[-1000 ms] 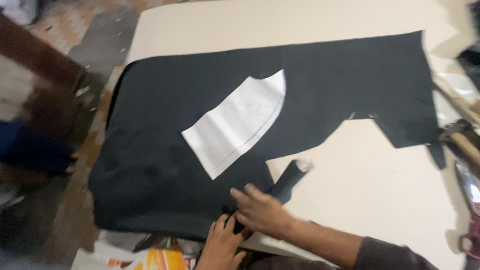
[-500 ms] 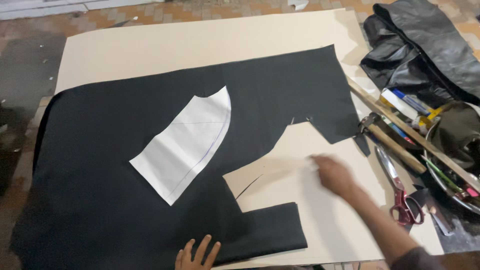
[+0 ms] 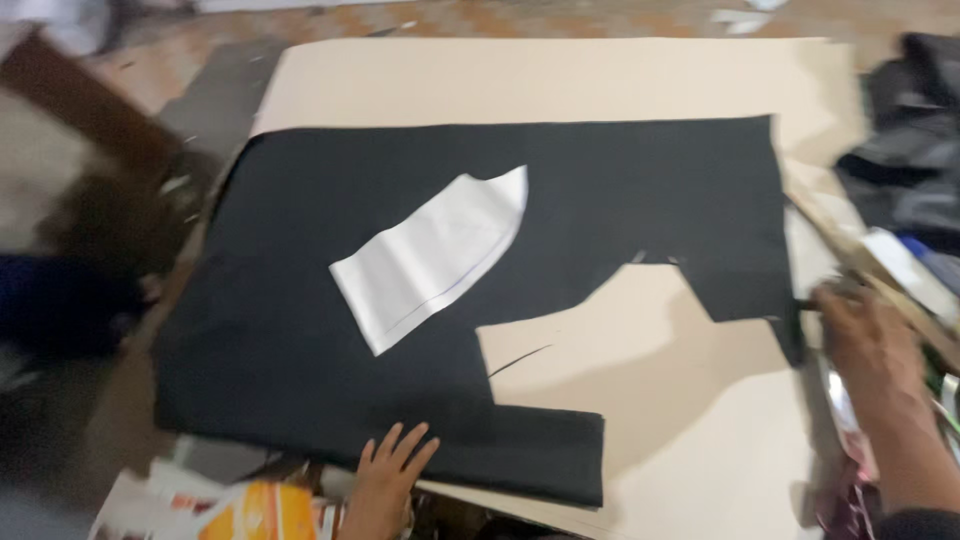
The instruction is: The person measures and marks a black fabric using a ruler and chalk, then cuts along the marked lines with scissors. They remove a paper pattern and continue cutting additional fabric pieces.
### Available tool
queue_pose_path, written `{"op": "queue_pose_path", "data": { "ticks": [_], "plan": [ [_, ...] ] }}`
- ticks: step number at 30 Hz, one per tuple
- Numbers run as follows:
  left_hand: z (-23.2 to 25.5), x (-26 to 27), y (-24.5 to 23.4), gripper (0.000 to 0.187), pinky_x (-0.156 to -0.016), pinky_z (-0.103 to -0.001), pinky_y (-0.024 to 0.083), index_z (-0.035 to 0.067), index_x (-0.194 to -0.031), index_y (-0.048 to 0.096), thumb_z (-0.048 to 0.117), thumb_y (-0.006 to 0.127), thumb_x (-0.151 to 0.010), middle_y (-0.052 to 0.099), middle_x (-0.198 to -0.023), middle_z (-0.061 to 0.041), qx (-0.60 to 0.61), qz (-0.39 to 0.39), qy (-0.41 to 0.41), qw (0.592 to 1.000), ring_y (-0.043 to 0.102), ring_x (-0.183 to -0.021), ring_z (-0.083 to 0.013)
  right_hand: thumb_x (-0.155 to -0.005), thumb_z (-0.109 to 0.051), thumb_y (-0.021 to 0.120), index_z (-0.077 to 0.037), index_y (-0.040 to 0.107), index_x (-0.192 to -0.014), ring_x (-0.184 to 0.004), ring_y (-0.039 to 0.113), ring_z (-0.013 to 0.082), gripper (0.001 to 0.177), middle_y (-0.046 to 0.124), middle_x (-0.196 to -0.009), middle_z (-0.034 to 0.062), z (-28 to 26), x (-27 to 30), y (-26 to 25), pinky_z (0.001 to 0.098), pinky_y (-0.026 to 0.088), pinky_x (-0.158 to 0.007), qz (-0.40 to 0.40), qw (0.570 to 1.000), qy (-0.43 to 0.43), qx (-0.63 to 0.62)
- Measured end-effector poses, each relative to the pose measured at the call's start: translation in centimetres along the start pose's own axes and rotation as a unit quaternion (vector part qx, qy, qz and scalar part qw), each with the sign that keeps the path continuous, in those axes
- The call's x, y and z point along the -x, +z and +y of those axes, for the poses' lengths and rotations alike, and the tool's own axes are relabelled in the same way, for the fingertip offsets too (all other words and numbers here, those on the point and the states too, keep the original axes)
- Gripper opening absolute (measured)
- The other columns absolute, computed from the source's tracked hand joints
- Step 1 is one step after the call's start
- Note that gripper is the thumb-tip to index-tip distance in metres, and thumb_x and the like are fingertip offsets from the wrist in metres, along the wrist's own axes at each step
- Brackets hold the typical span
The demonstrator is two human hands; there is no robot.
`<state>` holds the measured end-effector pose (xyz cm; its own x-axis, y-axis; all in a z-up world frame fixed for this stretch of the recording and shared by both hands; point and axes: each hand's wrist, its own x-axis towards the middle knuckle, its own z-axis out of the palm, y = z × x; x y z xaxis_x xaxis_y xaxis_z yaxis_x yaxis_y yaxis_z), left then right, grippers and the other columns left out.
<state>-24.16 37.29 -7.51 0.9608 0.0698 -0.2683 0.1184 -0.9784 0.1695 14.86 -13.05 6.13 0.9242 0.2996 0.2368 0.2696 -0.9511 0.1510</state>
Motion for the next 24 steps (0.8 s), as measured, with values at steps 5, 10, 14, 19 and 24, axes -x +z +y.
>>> {"op": "queue_pose_path", "data": {
  "ticks": [5, 10, 14, 19, 24],
  "plan": [
    [-0.4, 0.6, -2.5, 0.071, -0.109, -0.059, 0.034, 0.018, -0.143, 0.051, -0.001, 0.062, -0.076, 0.044, -0.152, -0.003, -0.034, 0.115, -0.001, 0.993, 0.042, -0.139, -0.0292, -0.089, -0.014, 0.063, -0.025, 0.053, -0.148, -0.135, 0.052, 0.023, 0.061, 0.052, -0.152, 0.0035, -3.5, -0.9, 1.8, 0.0456, 0.048, -0.107, -0.059, 0.989, -0.082, 0.105],
    [-5.4, 2.7, -3.3, 0.058, -0.109, -0.055, 0.038, 0.012, -0.137, 0.056, 0.003, 0.057, -0.08, 0.054, -0.144, -0.007, -0.055, 0.219, -0.044, 0.973, 0.051, -0.132, -0.0308, -0.095, -0.015, 0.059, -0.031, 0.052, -0.149, -0.145, 0.05, 0.0152, 0.057, 0.054, -0.155, -0.0061, -7.1, -0.8, 4.7, 0.0423, 0.042, -0.121, -0.032, 0.972, -0.151, 0.175],
    [-9.6, 3.0, -3.7, 0.063, -0.111, -0.052, 0.039, 0.012, -0.135, 0.059, -0.002, 0.054, -0.073, 0.058, -0.143, -0.007, -0.077, 0.263, -0.069, 0.959, 0.053, -0.132, -0.0305, -0.105, -0.02, 0.055, -0.028, 0.06, -0.14, -0.14, 0.057, 0.0113, 0.036, 0.064, -0.146, -0.0074, -7.0, -1.9, 4.8, 0.0434, 0.042, -0.125, -0.044, 0.969, -0.146, 0.194],
    [-12.1, 2.9, -2.9, 0.054, -0.111, -0.047, 0.043, 0.01, -0.137, 0.058, 0.0, 0.056, -0.083, 0.058, -0.144, -0.008, -0.045, 0.293, -0.011, 0.955, 0.055, -0.132, -0.0282, -0.102, -0.019, 0.057, -0.023, 0.067, -0.129, -0.129, 0.065, 0.0153, 0.029, 0.071, -0.131, -0.0032, -7.6, -2.2, 5.3, 0.045, 0.044, -0.121, -0.046, 0.975, -0.145, 0.163],
    [-13.1, 2.4, -3.1, 0.061, -0.11, -0.044, 0.045, 0.012, -0.138, 0.058, -0.003, 0.052, -0.079, 0.058, -0.144, -0.005, -0.059, 0.271, -0.018, 0.961, 0.055, -0.134, -0.0264, -0.108, -0.016, 0.053, -0.02, 0.069, -0.118, -0.124, 0.067, 0.0174, 0.02, 0.073, -0.124, 0.0007, -7.6, -3.7, 5.3, 0.0426, 0.044, -0.119, -0.071, 0.974, -0.154, 0.151]
  ]
}}
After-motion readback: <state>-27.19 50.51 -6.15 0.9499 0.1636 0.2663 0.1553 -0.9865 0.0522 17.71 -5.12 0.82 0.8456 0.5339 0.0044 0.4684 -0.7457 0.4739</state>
